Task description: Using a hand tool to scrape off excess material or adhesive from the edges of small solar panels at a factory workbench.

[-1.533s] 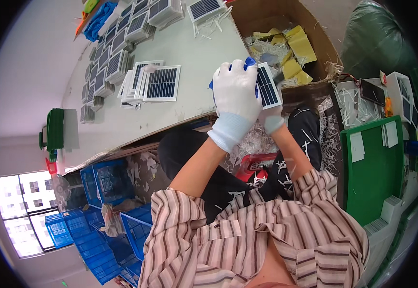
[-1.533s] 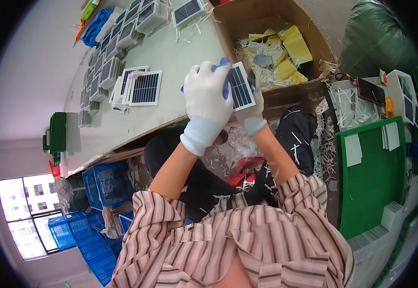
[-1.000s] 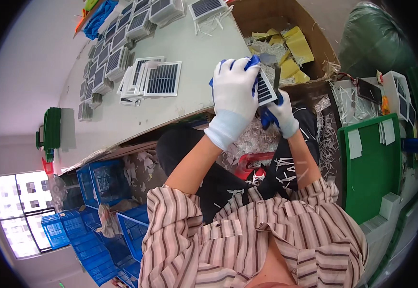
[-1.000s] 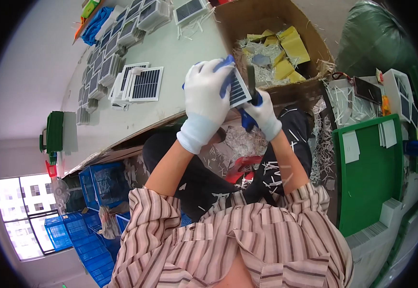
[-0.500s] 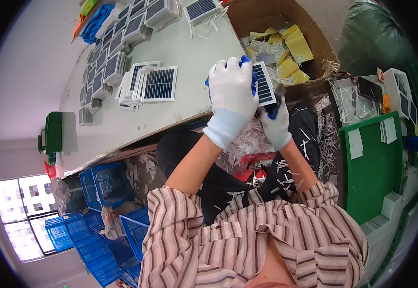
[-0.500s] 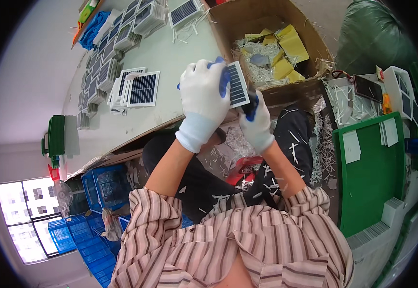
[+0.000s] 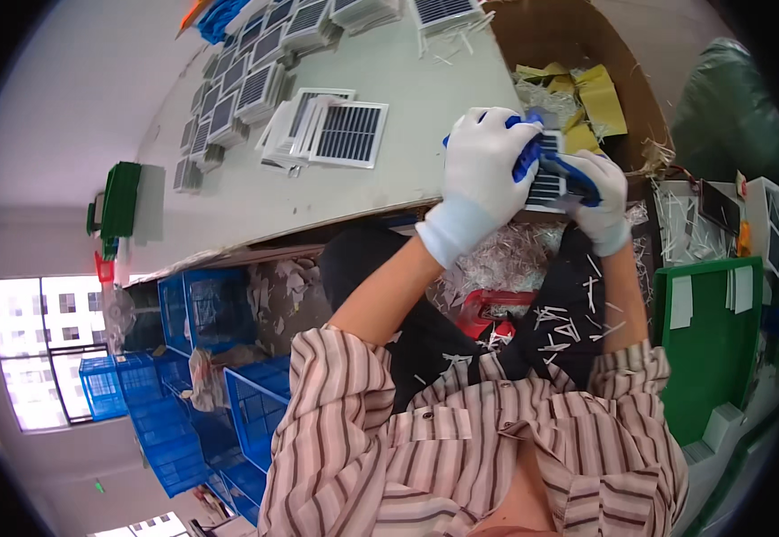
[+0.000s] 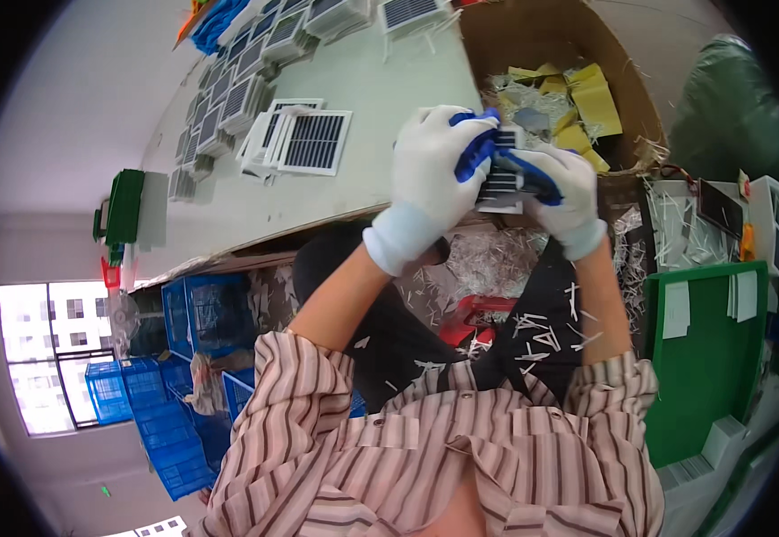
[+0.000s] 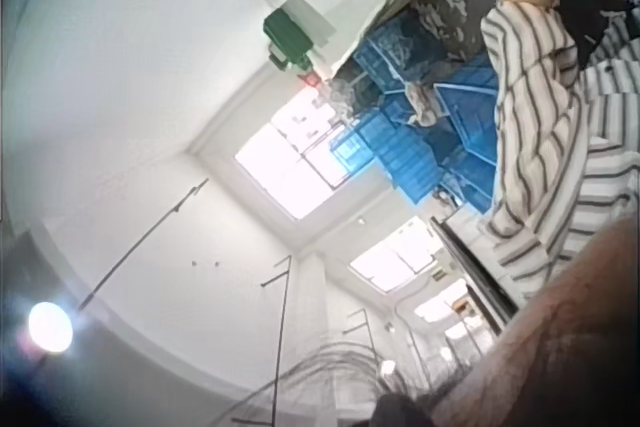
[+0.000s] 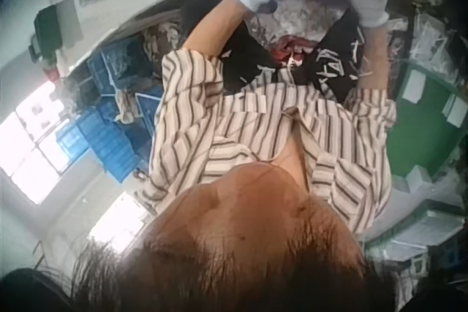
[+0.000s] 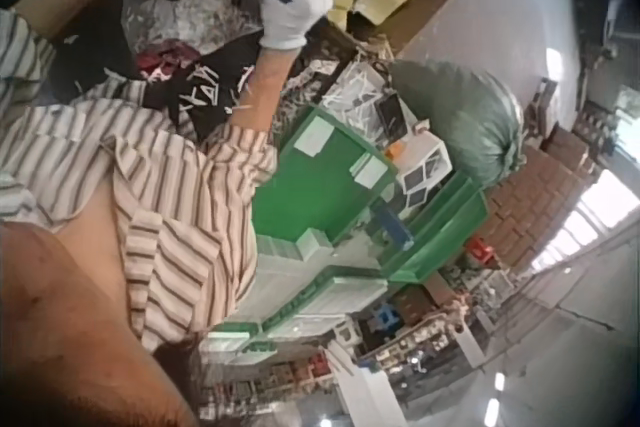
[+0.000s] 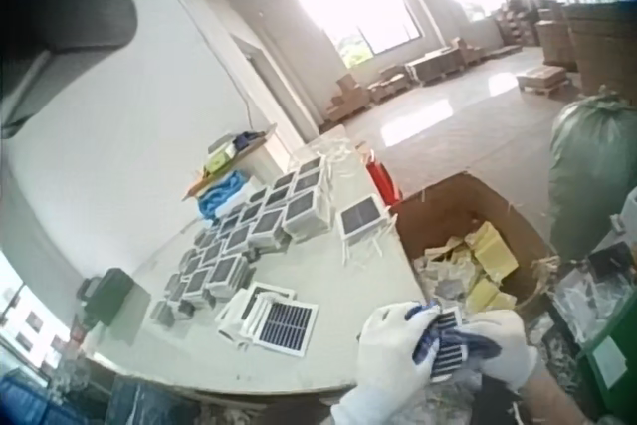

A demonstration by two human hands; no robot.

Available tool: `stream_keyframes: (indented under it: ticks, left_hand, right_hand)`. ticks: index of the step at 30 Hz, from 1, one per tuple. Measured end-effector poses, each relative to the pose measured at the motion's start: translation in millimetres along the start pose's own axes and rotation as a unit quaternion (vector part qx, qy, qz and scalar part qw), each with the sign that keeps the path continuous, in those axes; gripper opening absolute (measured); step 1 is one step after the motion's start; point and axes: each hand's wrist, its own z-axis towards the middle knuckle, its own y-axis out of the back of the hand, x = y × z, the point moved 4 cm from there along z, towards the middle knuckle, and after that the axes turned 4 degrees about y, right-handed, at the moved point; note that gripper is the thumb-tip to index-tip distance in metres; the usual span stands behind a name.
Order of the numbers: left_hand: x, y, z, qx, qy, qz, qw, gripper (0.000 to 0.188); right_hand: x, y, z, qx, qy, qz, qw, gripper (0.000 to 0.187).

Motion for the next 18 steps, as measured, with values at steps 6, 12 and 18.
stream_keyframes:
  ticks: [6,12,18]
  left_hand:
    - [115,100,-5,0.256,0.021,0.071,0.964,0.105]
    - [122,128,-10,0.281,0.046,0.145,0.947,0.062]
    - [71,118,11,0.144,-0.012,0.096,0.985,0.041]
  right_hand:
    - [-30,88,-75,-0.133,-0.249,0.151,0.947,0.013]
    - [-69,195,-172,-0.021,-0.493,0.081,0.866,0.017]
    - [-89,245,-241,0.129,-0.626,-0.043,0.768,0.026]
